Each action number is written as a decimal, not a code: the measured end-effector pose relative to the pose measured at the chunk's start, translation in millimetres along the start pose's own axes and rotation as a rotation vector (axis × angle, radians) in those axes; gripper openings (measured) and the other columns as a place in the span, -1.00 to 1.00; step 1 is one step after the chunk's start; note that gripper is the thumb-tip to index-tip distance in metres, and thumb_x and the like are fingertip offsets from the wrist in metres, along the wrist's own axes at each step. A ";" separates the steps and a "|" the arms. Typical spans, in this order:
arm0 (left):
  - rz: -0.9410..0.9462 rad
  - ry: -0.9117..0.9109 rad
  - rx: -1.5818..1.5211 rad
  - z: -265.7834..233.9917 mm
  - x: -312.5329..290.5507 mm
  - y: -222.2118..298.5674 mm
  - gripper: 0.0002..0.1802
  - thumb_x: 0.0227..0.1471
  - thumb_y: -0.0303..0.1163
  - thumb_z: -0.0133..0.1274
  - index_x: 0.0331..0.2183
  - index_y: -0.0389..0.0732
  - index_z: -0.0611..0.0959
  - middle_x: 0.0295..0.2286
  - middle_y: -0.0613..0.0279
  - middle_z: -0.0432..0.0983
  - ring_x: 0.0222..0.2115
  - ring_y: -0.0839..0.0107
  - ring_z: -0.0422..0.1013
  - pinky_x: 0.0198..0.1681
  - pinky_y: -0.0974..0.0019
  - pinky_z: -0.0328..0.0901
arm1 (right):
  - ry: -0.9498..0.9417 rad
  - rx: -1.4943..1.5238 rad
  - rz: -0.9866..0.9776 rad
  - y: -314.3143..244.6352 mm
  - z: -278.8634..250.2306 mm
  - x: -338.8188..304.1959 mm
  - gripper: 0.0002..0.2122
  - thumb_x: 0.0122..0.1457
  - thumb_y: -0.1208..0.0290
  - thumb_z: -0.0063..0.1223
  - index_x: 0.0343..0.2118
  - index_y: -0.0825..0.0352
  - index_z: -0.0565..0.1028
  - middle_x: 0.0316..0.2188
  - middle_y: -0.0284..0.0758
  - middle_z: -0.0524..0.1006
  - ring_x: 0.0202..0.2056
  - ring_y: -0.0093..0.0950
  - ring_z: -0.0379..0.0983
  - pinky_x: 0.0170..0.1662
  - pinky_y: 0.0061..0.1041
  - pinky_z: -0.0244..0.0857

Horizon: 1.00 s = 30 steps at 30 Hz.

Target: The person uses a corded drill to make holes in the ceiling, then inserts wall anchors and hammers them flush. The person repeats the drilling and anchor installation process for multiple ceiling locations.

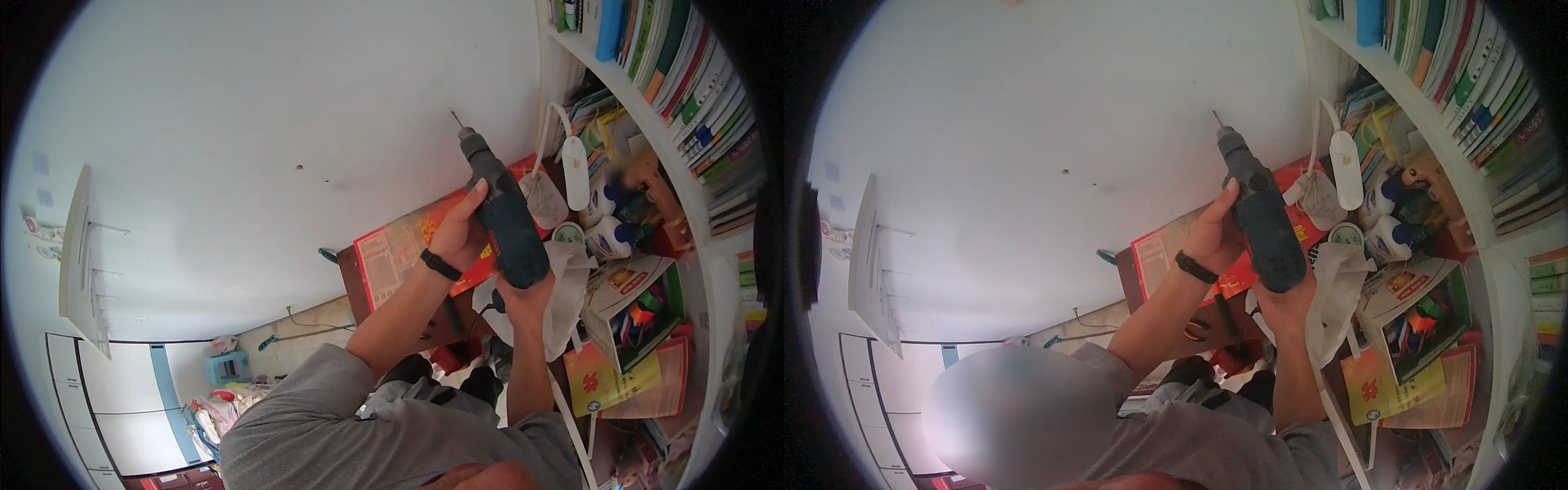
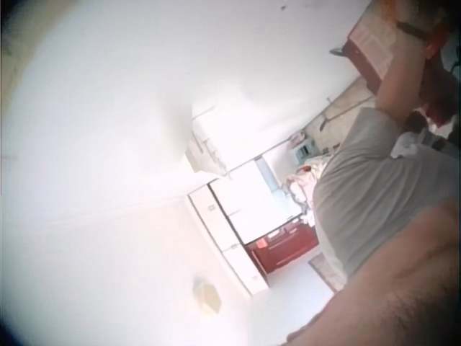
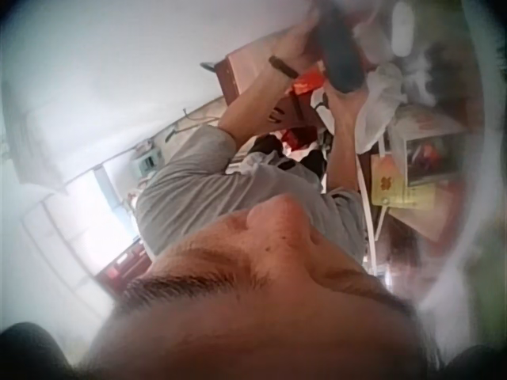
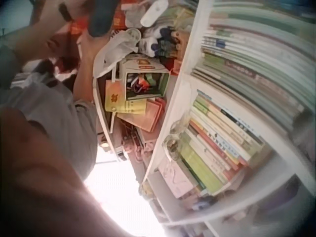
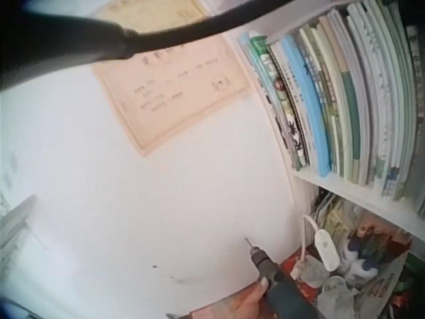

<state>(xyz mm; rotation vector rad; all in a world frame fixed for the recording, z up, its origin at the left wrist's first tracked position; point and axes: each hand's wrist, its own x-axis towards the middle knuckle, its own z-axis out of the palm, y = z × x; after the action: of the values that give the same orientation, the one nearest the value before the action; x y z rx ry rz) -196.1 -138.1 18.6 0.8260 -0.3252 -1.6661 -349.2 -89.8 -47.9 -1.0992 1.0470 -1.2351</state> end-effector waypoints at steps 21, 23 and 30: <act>0.019 -0.048 0.019 -4.7 6.6 -2.3 -0.47 0.24 0.02 0.11 0.10 -0.09 0.51 -0.02 0.29 0.56 -0.01 0.36 0.46 0.12 0.15 0.30 | -0.037 0.084 0.018 2.3 -2.3 5.7 -0.53 -0.16 0.68 0.16 -0.06 0.45 0.49 -0.28 -0.31 0.63 -0.28 -0.56 0.56 -0.11 -0.51 0.43; 0.013 -0.047 0.022 -4.3 7.5 -2.5 -0.46 0.24 0.02 0.11 0.11 -0.09 0.51 -0.02 0.28 0.56 0.00 0.35 0.45 0.13 0.15 0.29 | -0.038 0.096 0.026 3.5 -2.9 6.0 -0.55 -0.16 0.68 0.16 -0.08 0.46 0.49 -0.28 -0.31 0.63 -0.28 -0.55 0.56 -0.12 -0.51 0.43; 0.017 -0.024 0.034 -5.9 9.6 -4.4 -0.46 0.26 0.01 0.09 0.13 -0.10 0.50 0.00 0.27 0.54 0.03 0.33 0.44 0.15 0.13 0.27 | -0.034 0.124 0.006 10.7 -5.4 7.2 -0.57 -0.13 0.66 0.19 -0.08 0.48 0.49 -0.27 -0.29 0.63 -0.25 -0.54 0.56 -0.11 -0.51 0.42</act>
<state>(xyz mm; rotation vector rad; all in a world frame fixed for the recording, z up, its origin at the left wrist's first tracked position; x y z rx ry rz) -196.1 -144.6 8.4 0.8264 -0.3769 -1.6599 -352.3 -97.1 -59.4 -1.0173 0.9345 -1.2561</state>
